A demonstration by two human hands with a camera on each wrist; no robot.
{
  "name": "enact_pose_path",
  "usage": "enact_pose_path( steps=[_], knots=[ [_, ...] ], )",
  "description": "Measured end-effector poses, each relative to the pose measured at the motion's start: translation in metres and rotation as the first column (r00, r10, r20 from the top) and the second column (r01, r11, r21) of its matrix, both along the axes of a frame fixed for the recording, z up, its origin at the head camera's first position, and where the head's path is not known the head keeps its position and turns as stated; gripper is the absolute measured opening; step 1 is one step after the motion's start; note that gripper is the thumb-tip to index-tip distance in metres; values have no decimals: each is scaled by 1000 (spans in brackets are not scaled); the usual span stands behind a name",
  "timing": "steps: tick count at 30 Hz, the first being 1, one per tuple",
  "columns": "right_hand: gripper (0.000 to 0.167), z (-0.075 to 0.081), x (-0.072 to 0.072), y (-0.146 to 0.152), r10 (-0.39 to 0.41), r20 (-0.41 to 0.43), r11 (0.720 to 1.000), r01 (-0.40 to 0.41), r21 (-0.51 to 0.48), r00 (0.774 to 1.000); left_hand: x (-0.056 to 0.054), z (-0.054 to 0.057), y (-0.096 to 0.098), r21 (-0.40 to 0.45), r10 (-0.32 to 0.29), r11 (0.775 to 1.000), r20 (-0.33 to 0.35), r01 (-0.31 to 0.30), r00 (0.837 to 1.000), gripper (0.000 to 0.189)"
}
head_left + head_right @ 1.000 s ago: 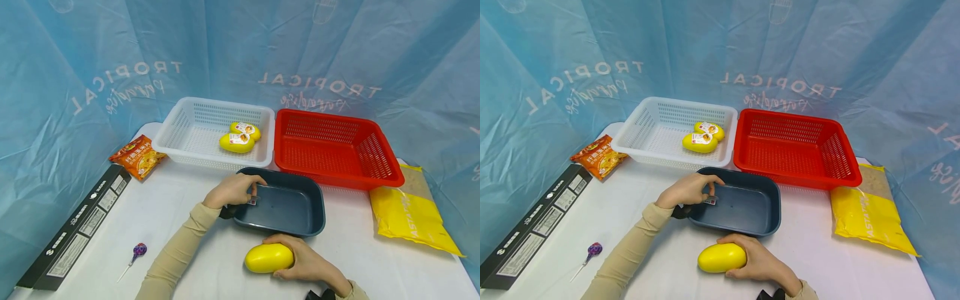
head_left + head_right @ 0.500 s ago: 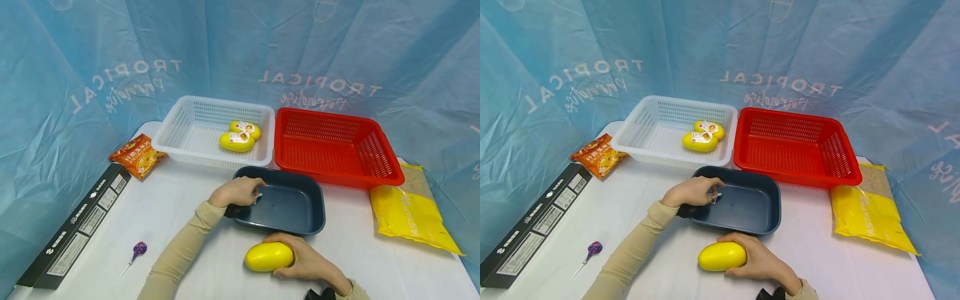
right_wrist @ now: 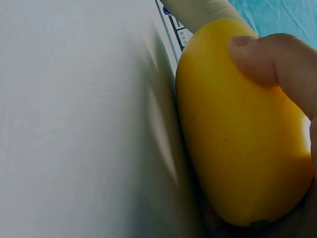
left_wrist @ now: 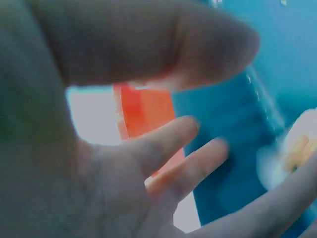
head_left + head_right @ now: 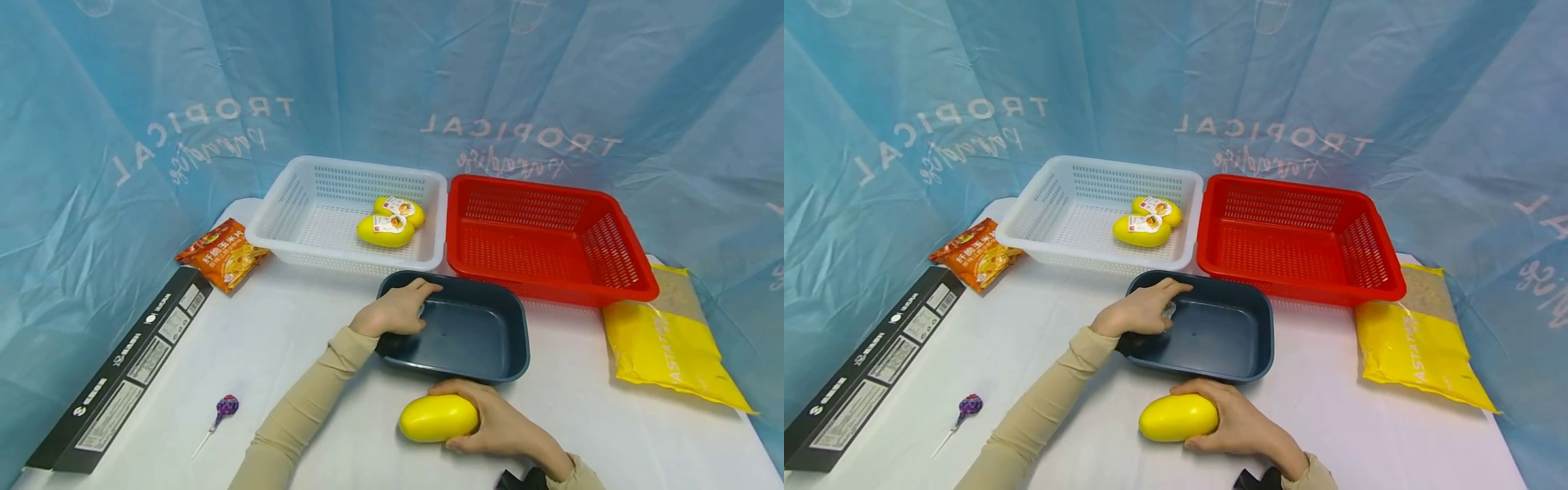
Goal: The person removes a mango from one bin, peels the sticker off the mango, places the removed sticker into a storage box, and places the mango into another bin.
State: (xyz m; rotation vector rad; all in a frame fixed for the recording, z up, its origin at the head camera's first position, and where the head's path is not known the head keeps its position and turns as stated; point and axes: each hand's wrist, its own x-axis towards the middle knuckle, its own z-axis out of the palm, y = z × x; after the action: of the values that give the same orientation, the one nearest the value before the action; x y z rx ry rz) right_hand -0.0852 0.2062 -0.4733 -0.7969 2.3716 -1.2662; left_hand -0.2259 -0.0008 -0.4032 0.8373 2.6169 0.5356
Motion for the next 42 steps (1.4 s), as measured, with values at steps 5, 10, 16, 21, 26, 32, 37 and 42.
enact_pose_path(
  steps=[5,10,16,21,26,32,37,42],
  knots=[
    [66,0,0,-1,6,-17,1000,-6,-3,1000,3,7,-4,46,-7,999,-38,9,999,61],
    [66,2,1,-1,-4,-32,1000,4,4,999,5,14,-7,171,23,985,-54,-14,998,52],
    [65,3,2,0,-9,-14,1000,9,10,1000,8,19,-2,366,85,929,-93,-45,992,51],
    [64,2,1,1,2,-19,1000,-2,-4,1000,9,20,9,443,113,894,-77,-67,991,60],
    [63,1,1,1,20,-49,1000,-21,-21,999,10,21,22,468,134,876,5,-121,991,68],
    [63,0,1,1,19,-52,1000,-20,-22,998,7,18,43,469,184,860,76,-198,980,74],
    [63,2,2,1,33,-76,999,-34,-10,997,1,14,58,473,213,849,97,-233,972,79],
    [64,7,5,-1,56,-82,998,-55,21,995,-4,10,68,484,232,839,94,-248,968,81]
  ],
)
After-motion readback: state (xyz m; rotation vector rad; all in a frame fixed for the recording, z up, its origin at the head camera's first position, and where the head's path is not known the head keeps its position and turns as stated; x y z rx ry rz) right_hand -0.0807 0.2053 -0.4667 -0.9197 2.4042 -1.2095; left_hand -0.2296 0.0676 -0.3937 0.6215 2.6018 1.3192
